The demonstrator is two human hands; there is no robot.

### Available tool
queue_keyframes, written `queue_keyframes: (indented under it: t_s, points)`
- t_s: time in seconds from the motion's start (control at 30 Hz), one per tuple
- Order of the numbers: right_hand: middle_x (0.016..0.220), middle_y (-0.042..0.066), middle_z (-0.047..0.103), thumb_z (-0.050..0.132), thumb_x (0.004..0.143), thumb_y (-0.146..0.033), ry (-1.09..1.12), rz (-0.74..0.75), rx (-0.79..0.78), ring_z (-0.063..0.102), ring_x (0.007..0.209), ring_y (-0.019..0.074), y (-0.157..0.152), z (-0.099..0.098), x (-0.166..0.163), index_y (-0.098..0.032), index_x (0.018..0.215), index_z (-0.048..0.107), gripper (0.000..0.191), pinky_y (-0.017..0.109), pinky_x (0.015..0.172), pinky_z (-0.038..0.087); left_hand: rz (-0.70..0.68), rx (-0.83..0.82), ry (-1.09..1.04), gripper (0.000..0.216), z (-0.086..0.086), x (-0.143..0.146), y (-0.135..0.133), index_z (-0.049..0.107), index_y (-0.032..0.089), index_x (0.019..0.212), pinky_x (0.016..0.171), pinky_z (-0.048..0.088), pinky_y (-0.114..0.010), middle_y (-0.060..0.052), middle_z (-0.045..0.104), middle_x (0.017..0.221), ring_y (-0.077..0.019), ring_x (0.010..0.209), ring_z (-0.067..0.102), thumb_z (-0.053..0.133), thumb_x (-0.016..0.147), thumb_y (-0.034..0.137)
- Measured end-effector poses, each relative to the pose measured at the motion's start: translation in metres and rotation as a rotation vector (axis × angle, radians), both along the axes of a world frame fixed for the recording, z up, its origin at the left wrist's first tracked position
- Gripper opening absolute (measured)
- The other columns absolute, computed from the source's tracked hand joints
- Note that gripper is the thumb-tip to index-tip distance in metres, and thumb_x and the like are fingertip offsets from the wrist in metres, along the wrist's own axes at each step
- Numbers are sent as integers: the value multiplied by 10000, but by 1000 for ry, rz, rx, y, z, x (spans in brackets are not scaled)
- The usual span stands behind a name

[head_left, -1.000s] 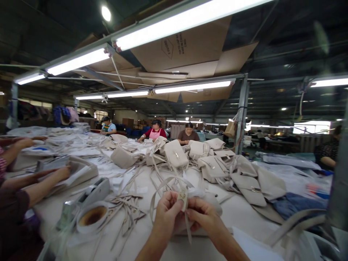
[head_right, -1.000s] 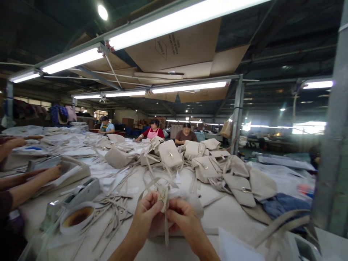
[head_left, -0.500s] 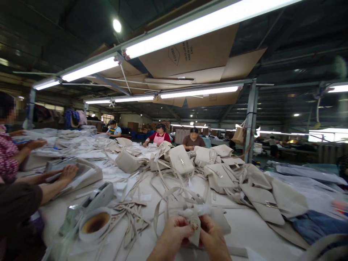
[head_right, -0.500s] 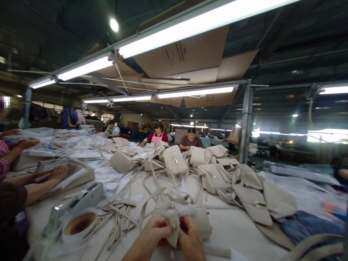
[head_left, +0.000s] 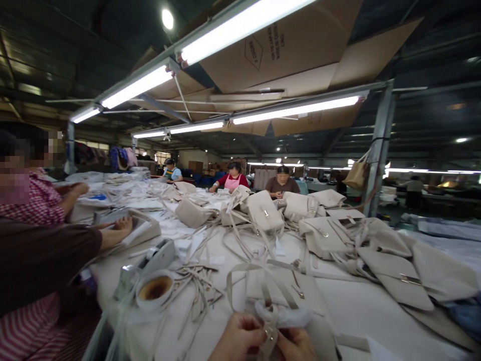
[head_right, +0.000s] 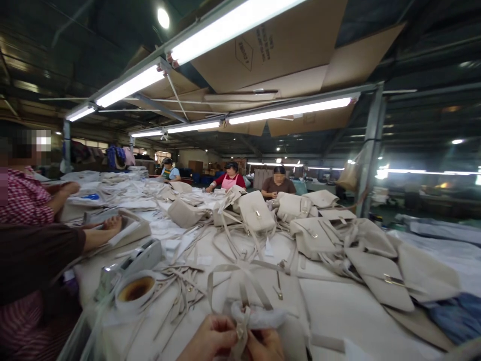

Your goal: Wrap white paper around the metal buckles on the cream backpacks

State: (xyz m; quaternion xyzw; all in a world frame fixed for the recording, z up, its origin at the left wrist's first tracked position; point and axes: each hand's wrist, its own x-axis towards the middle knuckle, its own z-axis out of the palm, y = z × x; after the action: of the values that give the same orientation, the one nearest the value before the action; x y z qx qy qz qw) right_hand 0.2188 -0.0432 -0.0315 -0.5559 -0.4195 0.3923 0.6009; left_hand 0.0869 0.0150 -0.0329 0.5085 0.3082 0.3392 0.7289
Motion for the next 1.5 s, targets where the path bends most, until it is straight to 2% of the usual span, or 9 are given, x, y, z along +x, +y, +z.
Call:
queue_keyframes:
  t_s: [0.27, 0.37, 0.43, 0.53, 0.63, 0.83, 1.13, 1.37, 1.5]
  points:
    - [617, 17, 661, 800, 603, -500, 98, 111, 22, 565, 570, 168, -5, -5, 4, -172, 834, 771, 402, 291, 562, 486, 36, 93, 70, 265, 15, 1, -18, 636, 141, 566, 584, 269, -274, 26, 524, 522, -99, 530, 395, 766, 533, 371]
    - [518, -5, 584, 790, 619, -489, 10, 82, 8, 404, 457, 98, -11, 0, 7, -163, 666, 751, 332, 236, 434, 362, 46, 98, 82, 222, 17, 2, -20, 637, 141, 553, 577, 259, -271, 31, 526, 515, -94, 528, 385, 746, 536, 334]
    - [512, -8, 571, 787, 623, -476, -31, 68, -6, 357, 455, 85, -16, 5, 8, -157, 683, 752, 327, 224, 415, 298, 29, 107, 99, 211, 17, 2, -20, 652, 140, 566, 580, 272, -271, 27, 546, 521, -98, 534, 399, 747, 541, 326]
    - [553, 3, 605, 777, 625, -475, -51, 78, -47, 400, 480, 94, -23, 13, 9, -143, 787, 757, 370, 222, 432, 302, -3, 77, 112, 237, 16, 1, -21, 664, 135, 588, 607, 327, -275, 1, 610, 564, -116, 561, 468, 768, 539, 342]
    - [545, 8, 604, 773, 616, -479, -68, 114, -97, 455, 502, 104, -27, 21, 8, -128, 719, 727, 369, 217, 448, 322, -33, 22, 94, 291, 16, 1, -22, 663, 124, 591, 630, 379, -284, -33, 657, 600, -143, 589, 544, 806, 511, 365]
    - [679, 13, 637, 738, 652, -401, 84, 188, -171, 572, 627, 143, -36, 27, 12, -147, 811, 669, 308, 220, 503, 403, -98, -187, 46, 365, 16, 1, -24, 627, 136, 556, 570, 380, -258, -21, 643, 566, -135, 552, 556, 871, 405, 362]
    - [624, -9, 616, 683, 620, -221, -8, 194, -185, 528, 569, 114, -37, 25, 13, -146, 738, 634, 148, 207, 462, 347, -97, -59, 129, 233, 17, 1, -28, 646, 123, 541, 561, 350, -234, -9, 624, 555, -96, 539, 501, 818, 460, 259]
    - [677, -13, 649, 604, 557, -133, 88, 155, -176, 581, 596, 136, -40, 26, 11, -171, 791, 584, 238, 227, 489, 419, -197, -329, -36, 227, 9, 3, -31, 587, 154, 507, 501, 364, -227, -2, 612, 508, -110, 485, 521, 794, 439, 218]
    - [722, 0, 659, 625, 597, -165, 105, 198, -159, 591, 627, 136, -42, 28, 14, -162, 840, 590, 246, 212, 474, 398, -199, -294, -26, 293, 9, -1, -28, 608, 140, 526, 506, 376, -225, -37, 670, 589, -106, 501, 538, 858, 432, 261]
